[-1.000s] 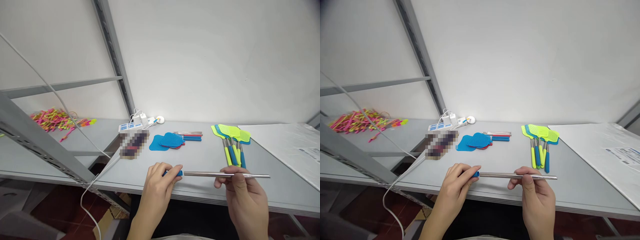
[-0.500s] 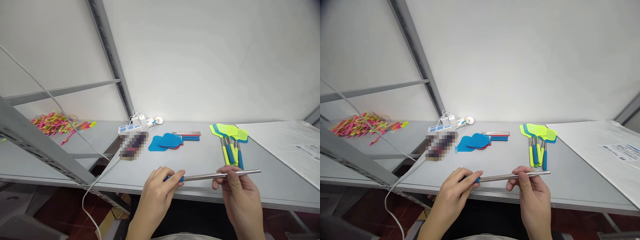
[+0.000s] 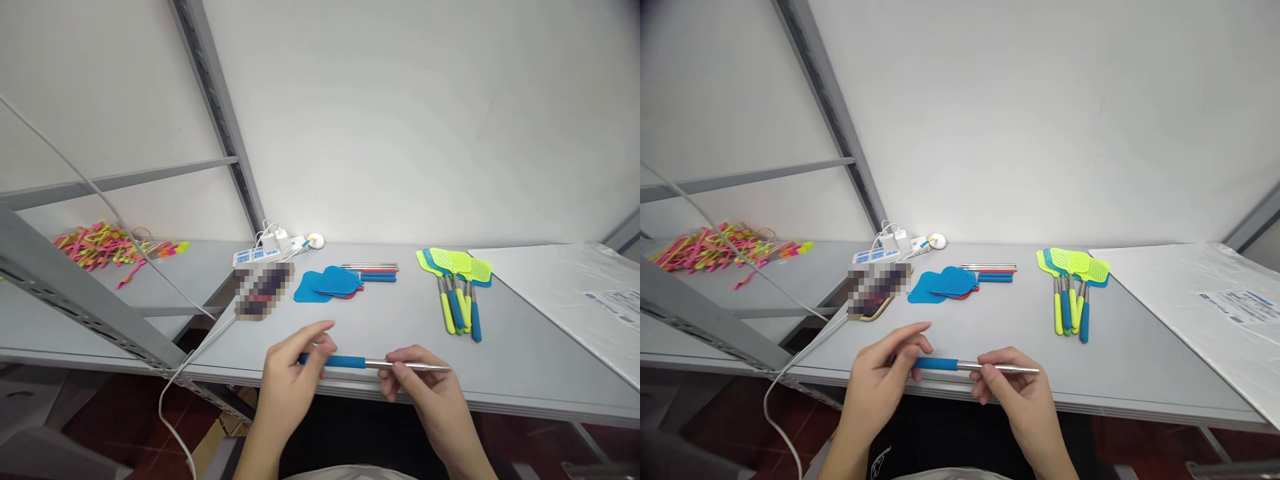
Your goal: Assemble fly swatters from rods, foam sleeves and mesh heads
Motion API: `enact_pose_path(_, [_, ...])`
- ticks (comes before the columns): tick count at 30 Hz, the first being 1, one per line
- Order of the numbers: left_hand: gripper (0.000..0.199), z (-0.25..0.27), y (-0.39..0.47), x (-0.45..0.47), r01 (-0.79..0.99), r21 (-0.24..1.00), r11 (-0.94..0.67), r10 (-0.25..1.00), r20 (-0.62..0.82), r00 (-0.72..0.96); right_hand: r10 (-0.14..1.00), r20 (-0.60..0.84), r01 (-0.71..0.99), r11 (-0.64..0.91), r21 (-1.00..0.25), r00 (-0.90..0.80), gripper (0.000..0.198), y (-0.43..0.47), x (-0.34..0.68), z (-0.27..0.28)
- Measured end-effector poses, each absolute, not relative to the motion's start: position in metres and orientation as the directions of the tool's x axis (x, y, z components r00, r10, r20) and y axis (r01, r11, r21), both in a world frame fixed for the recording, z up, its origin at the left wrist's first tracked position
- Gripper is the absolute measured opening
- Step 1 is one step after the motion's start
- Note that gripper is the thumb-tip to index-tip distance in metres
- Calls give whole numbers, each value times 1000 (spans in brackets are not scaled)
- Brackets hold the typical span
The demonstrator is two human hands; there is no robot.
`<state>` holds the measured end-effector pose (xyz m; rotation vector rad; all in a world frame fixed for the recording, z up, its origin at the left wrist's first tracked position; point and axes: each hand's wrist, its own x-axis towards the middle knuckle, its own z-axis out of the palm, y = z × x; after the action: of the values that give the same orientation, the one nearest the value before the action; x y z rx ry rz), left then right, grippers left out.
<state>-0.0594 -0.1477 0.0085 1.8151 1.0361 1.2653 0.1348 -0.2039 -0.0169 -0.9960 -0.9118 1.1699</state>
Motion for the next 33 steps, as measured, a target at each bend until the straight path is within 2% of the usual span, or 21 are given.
enact_pose_path(2, [30, 6, -145, -58, 77, 946, -314, 949, 314, 16, 994, 28, -276, 57, -959, 109, 27, -205, 133, -20])
enact_pose_path(5, [28, 2, -143, -50, -216, 942, -258, 951, 207, -231, 999, 47, -293, 39, -955, -20, 40, -206, 132, -26])
enact_pose_path(8, [16, 3, -140, -44, -604, 785, -136, 965, -32, -259, 999, 49, -329, 40, -943, -21, 46, -205, 134, -28])
enact_pose_path(11, [8, 5, -137, -43, -754, 657, 5, 952, -235, -198, 996, -5, -262, 19, -965, 93, 35, -202, 135, -28])
enact_pose_path(14, [14, 4, -140, -45, -704, 707, 70, 960, -240, -146, 990, -26, -266, 13, -964, 140, 33, -200, 135, -29])
enact_pose_path(16, [22, 3, -143, -45, -609, 791, 50, 984, -143, -105, 991, -23, -295, 16, -955, 130, 34, -199, 133, -29])
enact_pose_path(19, [31, 4, -148, -41, -456, 887, -69, 992, 15, -122, 995, 24, -322, 52, -945, 93, 32, -198, 127, -28])
enact_pose_path(23, [32, 3, -149, -34, -417, 895, -157, 982, 95, -165, 990, 135, -305, 144, -941, 51, 29, -195, 120, -22])
enact_pose_path(29, [31, 1, -155, -28, -409, 899, -155, 985, 110, -132, 985, 169, -301, 170, -938, 30, 28, -189, 118, -15])
enact_pose_path(31, [28, 3, -158, -29, -350, 923, -162, 985, 128, -120, 988, 155, -291, 152, -945, 13, 29, -185, 123, -12])
enact_pose_path(33, [25, 7, -158, -33, -193, 960, -203, 979, 195, -60, 992, 127, -254, 119, -960, -15, 31, -179, 129, -5])
